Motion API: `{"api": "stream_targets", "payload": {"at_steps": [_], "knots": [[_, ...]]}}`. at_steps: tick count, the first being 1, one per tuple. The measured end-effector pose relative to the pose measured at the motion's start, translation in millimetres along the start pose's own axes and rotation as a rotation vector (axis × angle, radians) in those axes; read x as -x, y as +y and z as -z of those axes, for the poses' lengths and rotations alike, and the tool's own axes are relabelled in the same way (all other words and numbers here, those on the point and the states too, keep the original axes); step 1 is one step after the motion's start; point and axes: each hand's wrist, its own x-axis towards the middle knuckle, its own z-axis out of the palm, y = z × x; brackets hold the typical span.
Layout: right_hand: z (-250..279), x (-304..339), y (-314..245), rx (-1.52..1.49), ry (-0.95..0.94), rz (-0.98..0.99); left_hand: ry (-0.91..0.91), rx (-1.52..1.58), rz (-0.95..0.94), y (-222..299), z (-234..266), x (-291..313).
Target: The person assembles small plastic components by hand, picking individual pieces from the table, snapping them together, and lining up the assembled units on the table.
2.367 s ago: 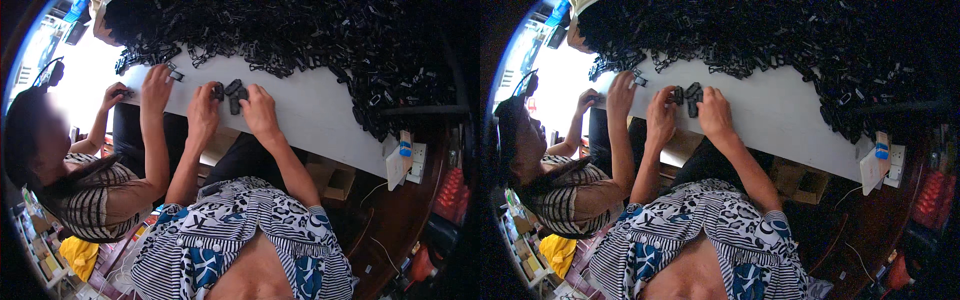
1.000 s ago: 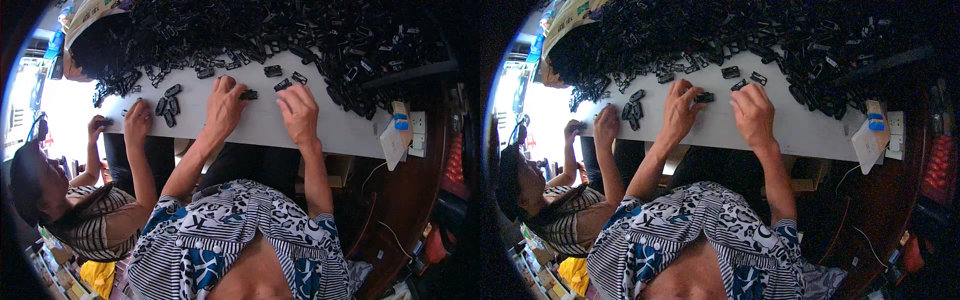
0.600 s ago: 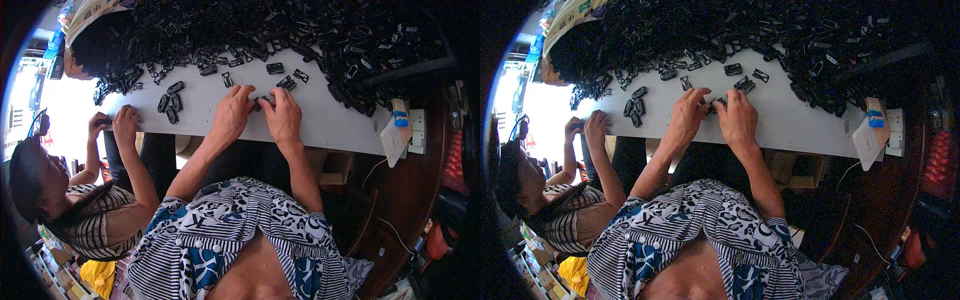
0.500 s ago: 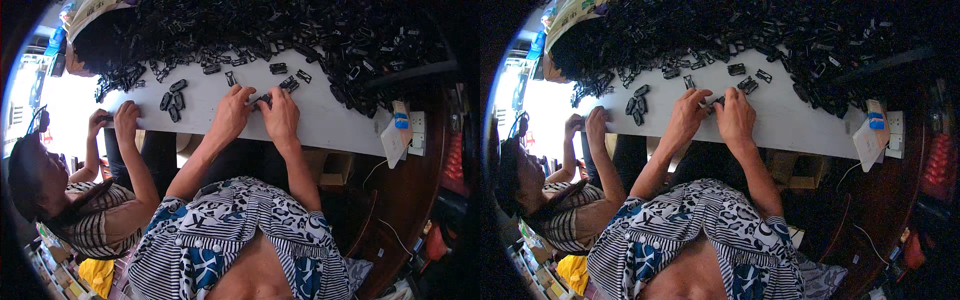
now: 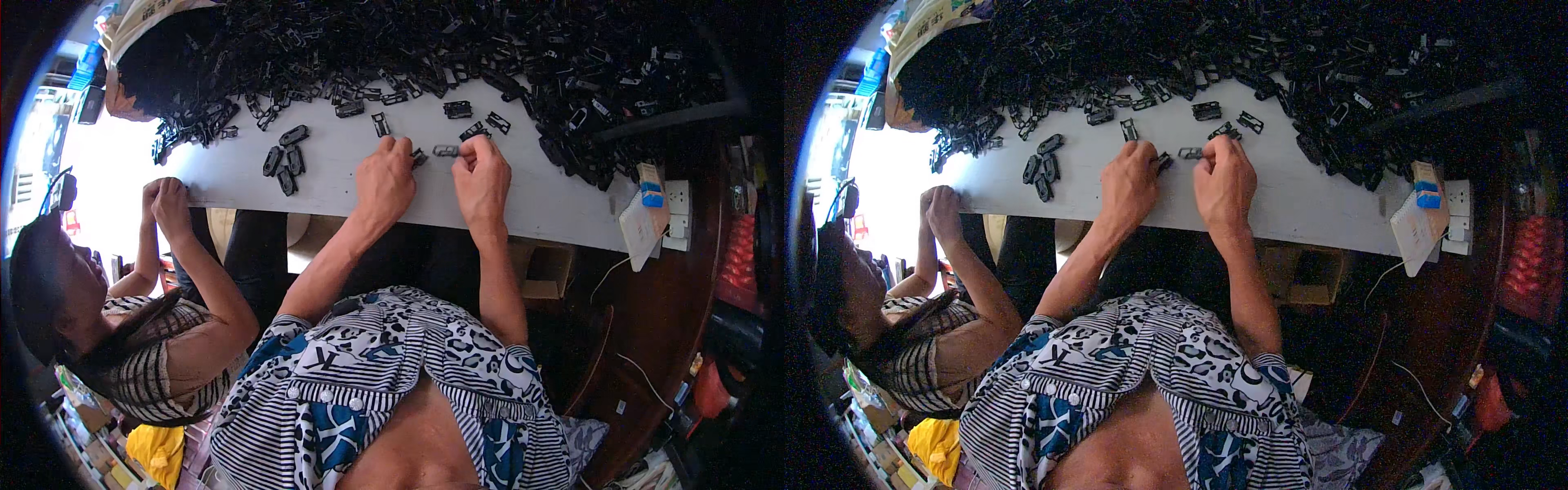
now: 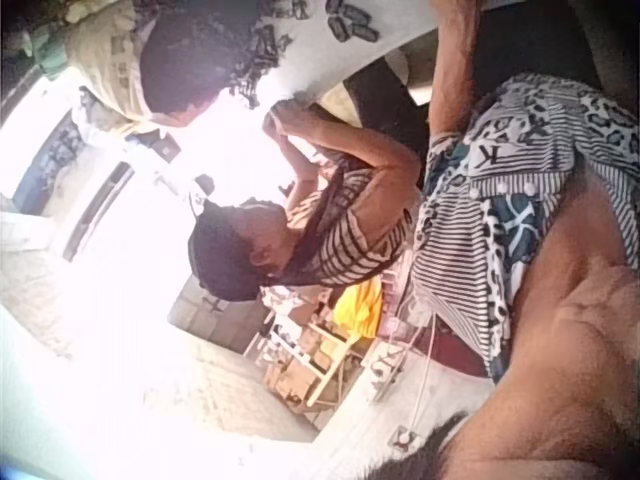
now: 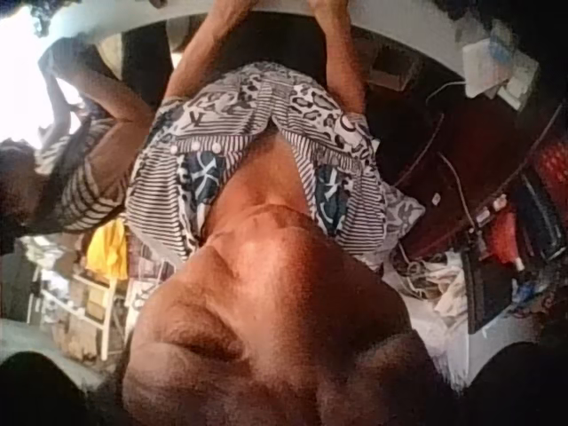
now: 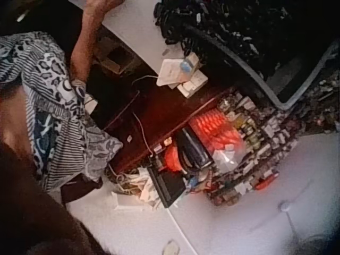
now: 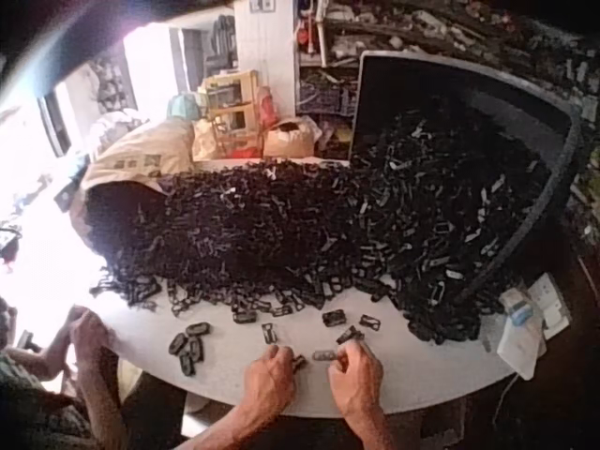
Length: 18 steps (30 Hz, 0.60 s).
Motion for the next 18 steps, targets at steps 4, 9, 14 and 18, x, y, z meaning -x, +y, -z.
{"api": "stream_targets", "payload": {"at_steps": [4, 9, 14, 18], "knots": [[-1.7, 1.3, -4.3, -0.106, -0.017, -0.022, 0.047, 0.207, -0.033, -7.3, 4.2, -5.5], [3.6, 7.5, -5.8, -0.399, -0.065, 0.079, -0.260, 1.102, 0.508, -6.1, 3.6, -1.5], [0.6, 22.6, -5.1, -0.411, -0.157, 0.125, -0.325, 1.219, 0.417, 2.1, -4.5, 12.4], [5.8, 21.6, -1.0, -0.362, -0.120, 0.083, -0.487, 1.459, 0.449, -3.2, -6.0, 11.2]]}}
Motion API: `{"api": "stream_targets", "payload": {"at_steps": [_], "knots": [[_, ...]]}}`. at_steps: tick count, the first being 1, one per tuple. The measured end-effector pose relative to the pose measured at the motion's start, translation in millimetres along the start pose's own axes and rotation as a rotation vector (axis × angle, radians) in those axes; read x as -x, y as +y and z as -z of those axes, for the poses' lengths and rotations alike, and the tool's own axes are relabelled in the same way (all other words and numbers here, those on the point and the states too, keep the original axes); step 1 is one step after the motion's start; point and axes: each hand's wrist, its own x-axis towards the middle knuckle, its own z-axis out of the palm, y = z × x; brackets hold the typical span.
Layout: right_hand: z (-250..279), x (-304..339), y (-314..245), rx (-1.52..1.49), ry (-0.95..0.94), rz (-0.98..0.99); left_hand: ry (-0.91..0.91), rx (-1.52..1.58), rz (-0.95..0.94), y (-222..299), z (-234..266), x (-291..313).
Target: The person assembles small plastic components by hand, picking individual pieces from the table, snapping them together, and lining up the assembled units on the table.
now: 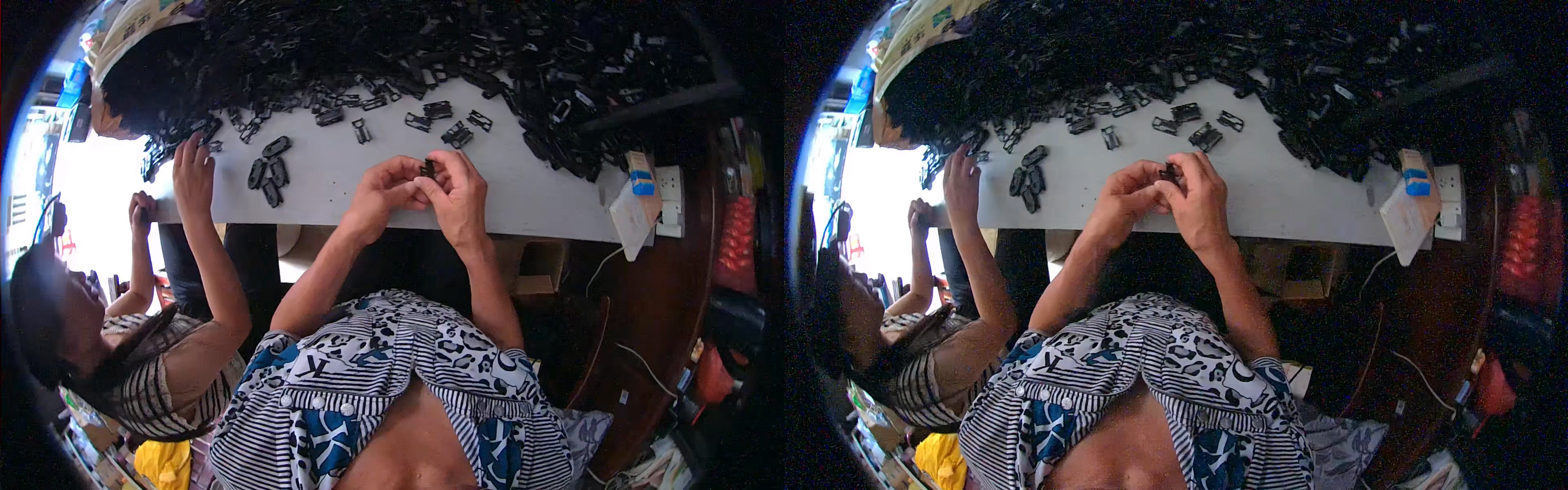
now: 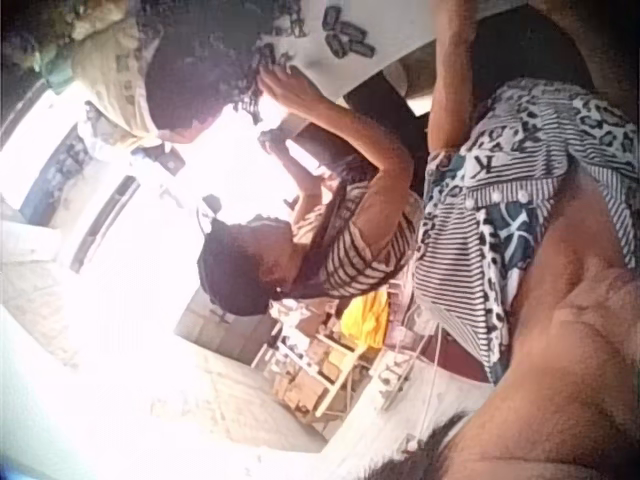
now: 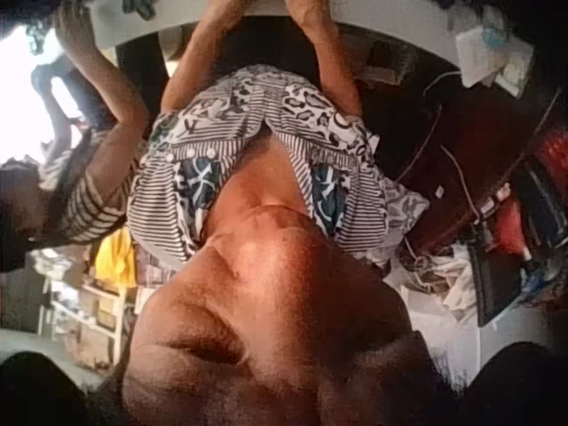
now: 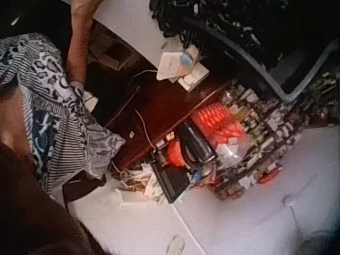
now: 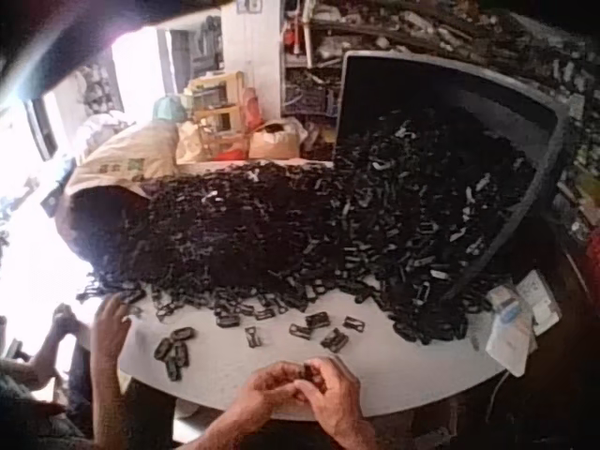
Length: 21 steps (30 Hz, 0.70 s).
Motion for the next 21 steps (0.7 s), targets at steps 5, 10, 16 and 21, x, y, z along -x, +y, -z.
{"api": "stream_targets", "payload": {"at_steps": [5, 10, 16, 21], "knots": [[17.2, 0.9, -2.8, 0.225, -0.009, 0.157, -0.089, 0.191, 0.053, 8.9, -5.5, -3.9], [38.9, -2.2, 3.3, 0.274, -0.098, 0.171, -0.040, -0.128, -0.028, -6.8, -11.9, -18.9], [114.0, -33.6, 38.7, 0.794, 0.437, 0.061, -0.004, -0.046, 0.062, -5.9, -22.9, -27.2], [123.4, -41.1, 52.2, 0.759, 0.258, -0.058, 0.052, -0.071, -0.007, -14.7, -14.2, -30.0]]}}
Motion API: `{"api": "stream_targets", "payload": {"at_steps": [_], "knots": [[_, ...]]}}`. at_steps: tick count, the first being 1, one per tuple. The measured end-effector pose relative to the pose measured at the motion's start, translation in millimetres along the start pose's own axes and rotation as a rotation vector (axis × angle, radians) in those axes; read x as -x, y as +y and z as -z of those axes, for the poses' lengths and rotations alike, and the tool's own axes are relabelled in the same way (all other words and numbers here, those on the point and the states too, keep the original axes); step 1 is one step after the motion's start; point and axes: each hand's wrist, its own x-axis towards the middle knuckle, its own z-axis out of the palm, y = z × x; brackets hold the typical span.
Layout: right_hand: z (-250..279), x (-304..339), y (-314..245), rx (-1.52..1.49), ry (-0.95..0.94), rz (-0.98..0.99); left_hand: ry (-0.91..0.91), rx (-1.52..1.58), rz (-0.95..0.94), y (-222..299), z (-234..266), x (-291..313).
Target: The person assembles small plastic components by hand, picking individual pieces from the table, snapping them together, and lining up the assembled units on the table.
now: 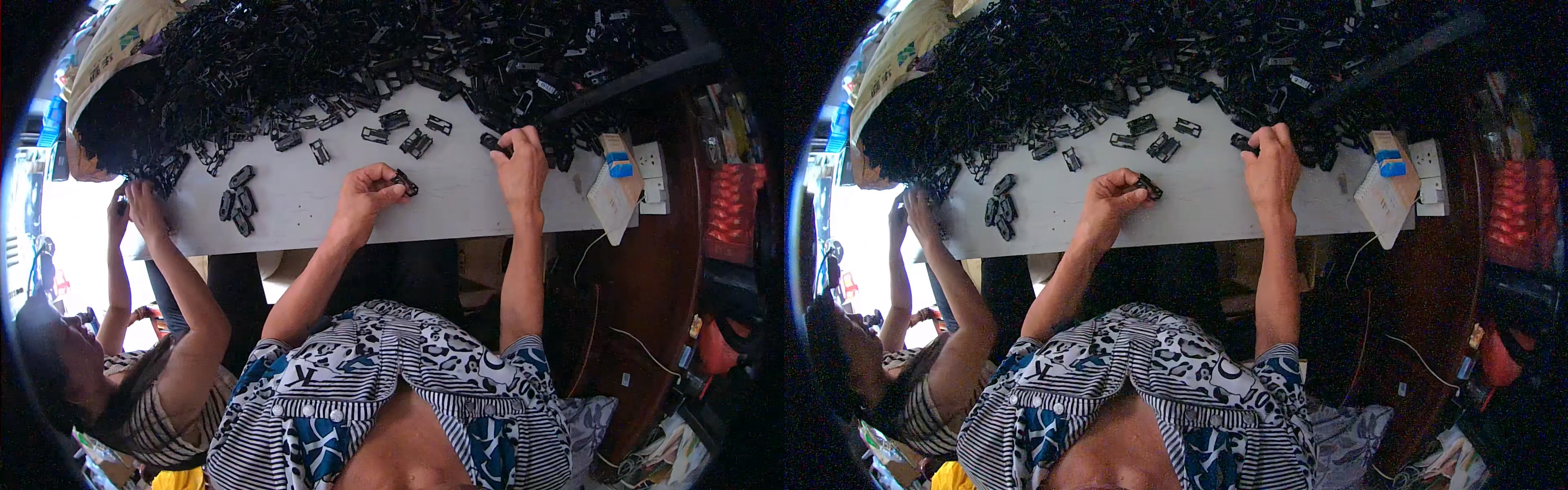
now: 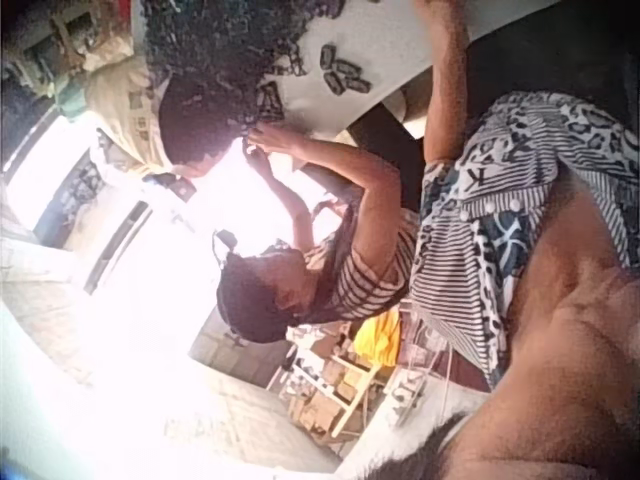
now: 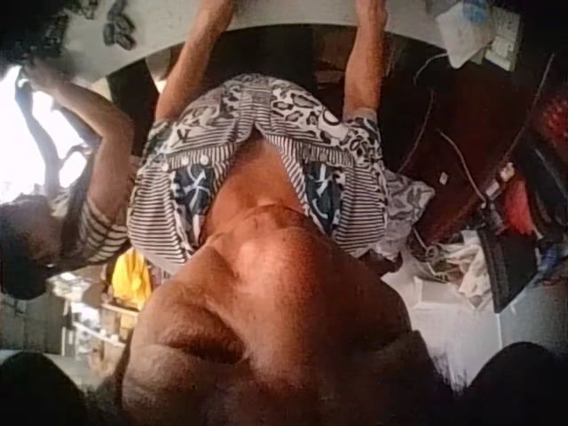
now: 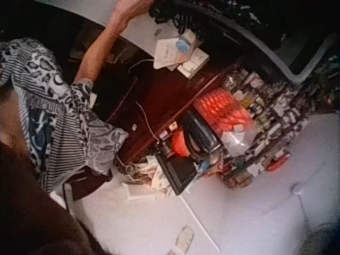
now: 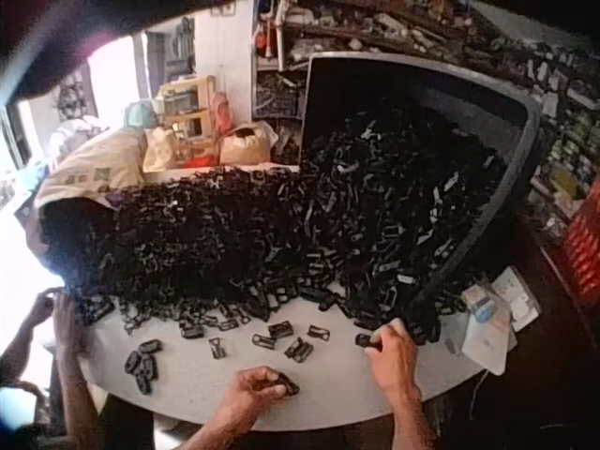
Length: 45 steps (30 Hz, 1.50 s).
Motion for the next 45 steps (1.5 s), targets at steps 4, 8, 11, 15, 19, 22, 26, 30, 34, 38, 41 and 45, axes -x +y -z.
{"api": "stream_targets", "payload": {"at_steps": [4, 8, 11, 15, 19, 22, 26, 30, 34, 38, 41, 45], "knots": [[-0.1, -1.8, 11.0, -0.373, -0.031, -0.057, 0.008, 0.027, 0.003, 4.8, -3.4, 4.2], [-13.8, 0.9, 17.6, -0.676, 0.021, -0.026, 0.014, -0.014, 0.012, 4.6, -2.5, 2.9], [-18.3, 9.2, 3.9, -1.208, -0.098, -0.154, 0.004, -0.005, 0.023, 6.0, 0.8, 3.3], [-21.2, 21.0, -30.6, -1.568, -0.185, -0.177, -0.022, 0.016, 0.015, 10.3, -2.5, 2.6], [-27.2, 32.0, -41.8, -1.292, -0.285, -0.254, -0.008, 0.025, 0.012, 9.0, -5.0, 1.3], [-33.5, 39.8, -55.6, -0.800, -0.151, -0.095, -0.010, 0.035, 0.007, 6.1, -5.1, 0.1], [-41.0, 52.5, -69.7, -0.073, 0.046, 0.319, 0.010, 0.060, -0.010, 3.9, -2.9, 0.7], [-36.6, 66.3, -73.6, 0.001, -0.052, 0.386, 0.058, 0.024, -0.015, 8.5, -1.7, 5.5], [-26.9, 71.6, -75.8, -0.116, -0.161, 0.363, 0.061, -0.103, -0.037, 11.4, 6.0, 8.9], [-27.1, 65.7, -69.3, -0.093, -0.183, 0.356, 0.073, -0.347, -0.068, 17.2, 3.4, 13.3], [-21.1, 64.7, -73.6, -0.072, -0.141, 0.355, 0.084, -0.635, -0.132, 25.8, 0.4, 18.3], [-21.7, 69.0, -82.7, -0.208, -0.174, 0.280, 0.124, -0.948, -0.302, 23.1, 7.3, 22.4]]}}
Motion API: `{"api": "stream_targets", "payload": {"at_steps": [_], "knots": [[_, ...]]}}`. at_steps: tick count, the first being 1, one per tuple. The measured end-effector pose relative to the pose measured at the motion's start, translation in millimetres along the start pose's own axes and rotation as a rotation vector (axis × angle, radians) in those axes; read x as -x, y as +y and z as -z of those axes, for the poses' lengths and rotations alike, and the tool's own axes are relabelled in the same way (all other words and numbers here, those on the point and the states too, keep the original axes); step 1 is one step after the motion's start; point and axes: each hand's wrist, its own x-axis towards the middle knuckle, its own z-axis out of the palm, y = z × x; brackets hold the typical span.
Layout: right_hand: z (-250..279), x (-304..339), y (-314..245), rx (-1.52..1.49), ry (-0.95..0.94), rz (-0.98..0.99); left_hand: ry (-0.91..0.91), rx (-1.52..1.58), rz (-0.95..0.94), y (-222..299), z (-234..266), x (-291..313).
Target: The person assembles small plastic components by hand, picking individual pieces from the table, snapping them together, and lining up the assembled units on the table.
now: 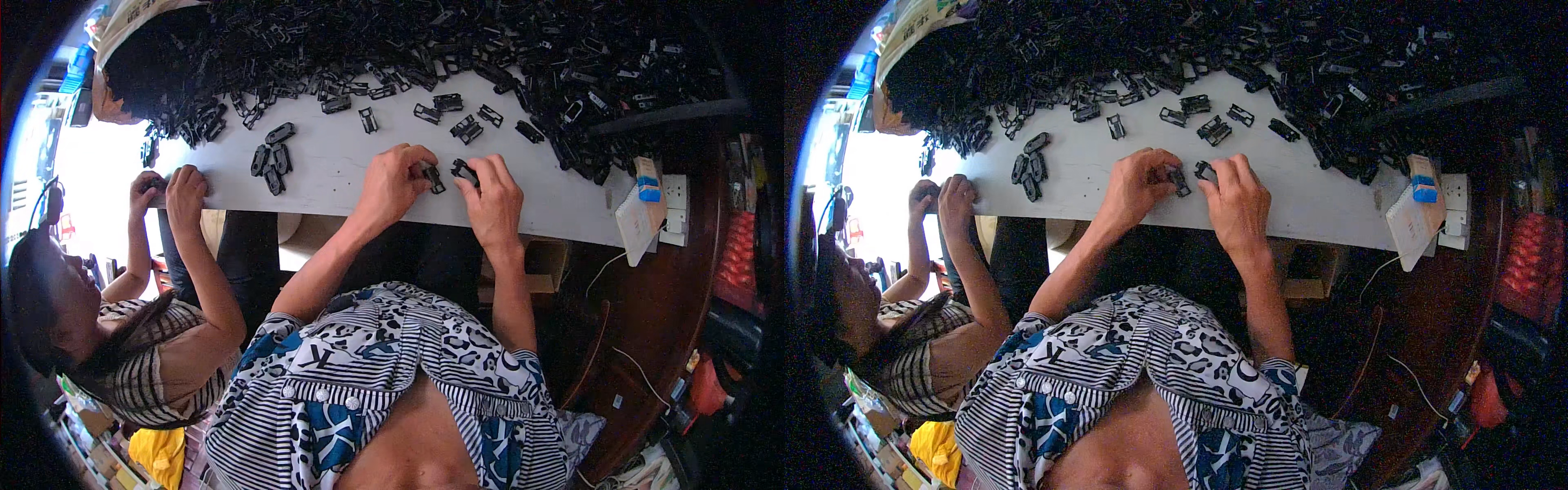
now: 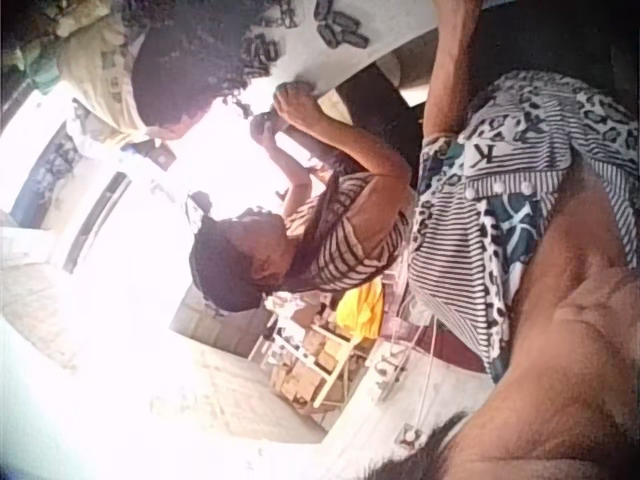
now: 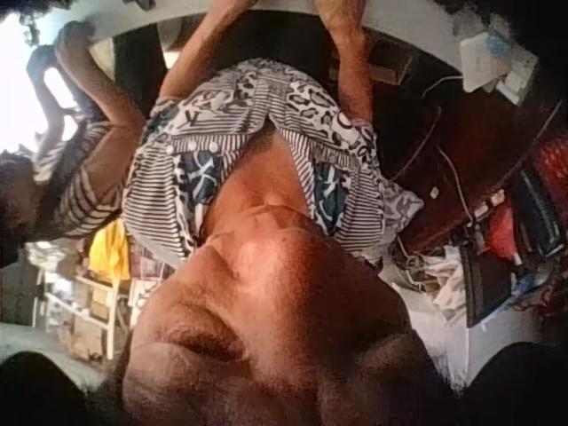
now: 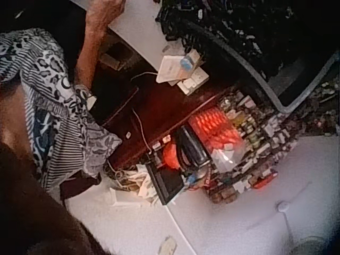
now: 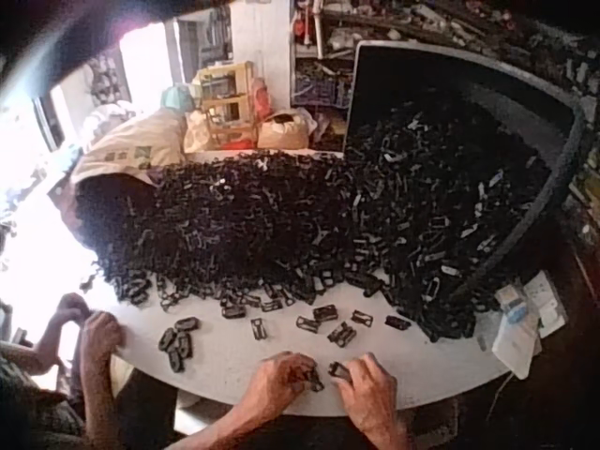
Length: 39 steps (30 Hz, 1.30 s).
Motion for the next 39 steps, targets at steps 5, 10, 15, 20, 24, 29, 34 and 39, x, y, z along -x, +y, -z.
{"api": "stream_targets", "payload": {"at_steps": [5, 10, 15, 20, 24, 29, 34, 39], "knots": [[-6.0, 2.3, -9.1, -0.141, -0.044, -0.061, -0.010, -0.027, -0.007, -2.1, 1.8, 2.9], [-7.8, 6.3, -22.4, -0.122, -0.047, -0.006, -0.018, -0.030, -0.002, -4.6, 5.9, 3.3], [-13.8, 8.2, -26.6, -0.063, -0.036, 0.022, -0.018, -0.027, -0.014, -6.3, 5.6, 2.9], [-19.7, 9.6, -28.6, -0.034, -0.043, 0.021, -0.003, -0.016, -0.020, -6.8, 4.2, 3.4], [-21.0, 10.1, -30.7, -0.022, -0.042, 0.034, 0.006, 0.014, -0.026, -4.4, 4.0, 2.7], [-20.7, 9.9, -30.9, -0.049, -0.031, 0.020, 0.015, -0.015, -0.032, -4.8, 4.2, 2.2], [-26.6, 8.3, -28.2, -0.020, -0.059, 0.033, 0.015, -0.033, -0.052, -5.5, 4.5, 1.7], [-28.4, 11.4, -34.0, -0.051, -0.027, 0.027, -0.034, 0.028, 0.002, 0.5, 14.4, 3.8]]}}
